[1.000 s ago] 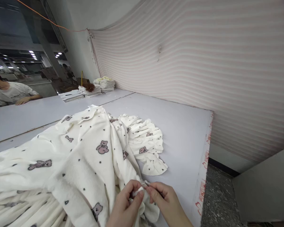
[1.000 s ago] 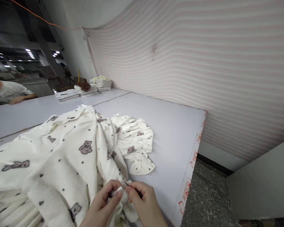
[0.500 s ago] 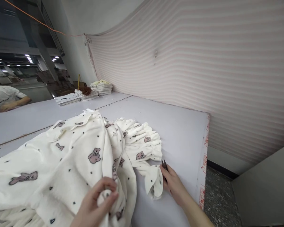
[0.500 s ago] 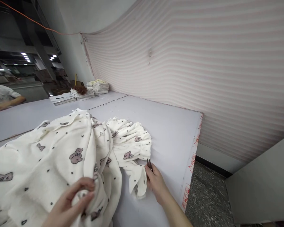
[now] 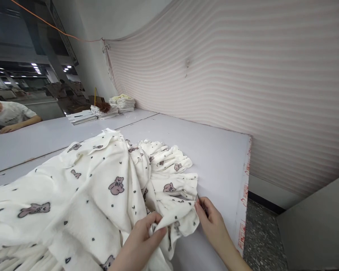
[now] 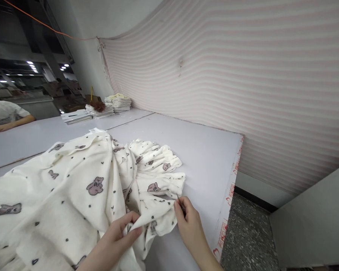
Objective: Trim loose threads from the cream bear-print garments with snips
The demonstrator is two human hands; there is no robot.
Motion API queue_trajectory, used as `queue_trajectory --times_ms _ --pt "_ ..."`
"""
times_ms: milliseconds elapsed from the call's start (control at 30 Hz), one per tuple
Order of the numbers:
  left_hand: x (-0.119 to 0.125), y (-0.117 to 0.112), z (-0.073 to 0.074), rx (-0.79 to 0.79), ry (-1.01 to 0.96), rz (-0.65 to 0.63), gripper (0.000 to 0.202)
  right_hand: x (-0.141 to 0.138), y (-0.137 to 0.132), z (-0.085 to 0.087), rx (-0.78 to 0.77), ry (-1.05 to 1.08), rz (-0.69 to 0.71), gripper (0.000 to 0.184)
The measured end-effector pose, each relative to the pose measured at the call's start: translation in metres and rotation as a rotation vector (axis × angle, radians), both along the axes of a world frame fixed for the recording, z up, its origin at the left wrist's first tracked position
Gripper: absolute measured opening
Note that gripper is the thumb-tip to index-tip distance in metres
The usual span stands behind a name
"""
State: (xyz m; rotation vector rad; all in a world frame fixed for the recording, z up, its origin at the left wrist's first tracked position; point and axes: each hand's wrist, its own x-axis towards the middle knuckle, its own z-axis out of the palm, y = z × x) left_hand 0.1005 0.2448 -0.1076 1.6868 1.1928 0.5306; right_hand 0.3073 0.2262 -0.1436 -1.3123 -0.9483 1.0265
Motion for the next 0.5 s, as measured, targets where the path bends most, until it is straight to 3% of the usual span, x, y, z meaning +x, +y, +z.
queue_trajectory --times_ms 67,200,267,367,433,500 --pt "-0.003 -0.003 0.008 -0.013 -0.051 -0.014 0.02 -0.002 -0.009 0.009 0.107 -0.224 0.065 0.019" --pt "-0.003 -0.008 0.014 -0.01 -0.137 -0.002 0.023 -0.016 -0.019 0.02 0.25 -0.444 0.302 0.043" --pt "-0.005 -0.01 0.012 -0.056 -0.186 0.066 0.029 -0.02 -0.02 0.019 0.264 -0.453 0.21 0.036" --pt "-0.006 -0.014 0.005 -0.113 -0.295 0.21 0.036 -0.019 -0.021 0.008 0.133 -0.363 -0.07 0.025" --pt "-0.004 -0.018 -0.004 -0.098 -0.334 0.243 0.038 -0.019 -0.022 -0.003 0.006 -0.172 -0.093 0.035" --pt "-0.003 -0.022 -0.015 -0.023 -0.27 0.174 0.033 -0.019 -0.022 -0.011 -0.078 0.081 -0.028 0.041"
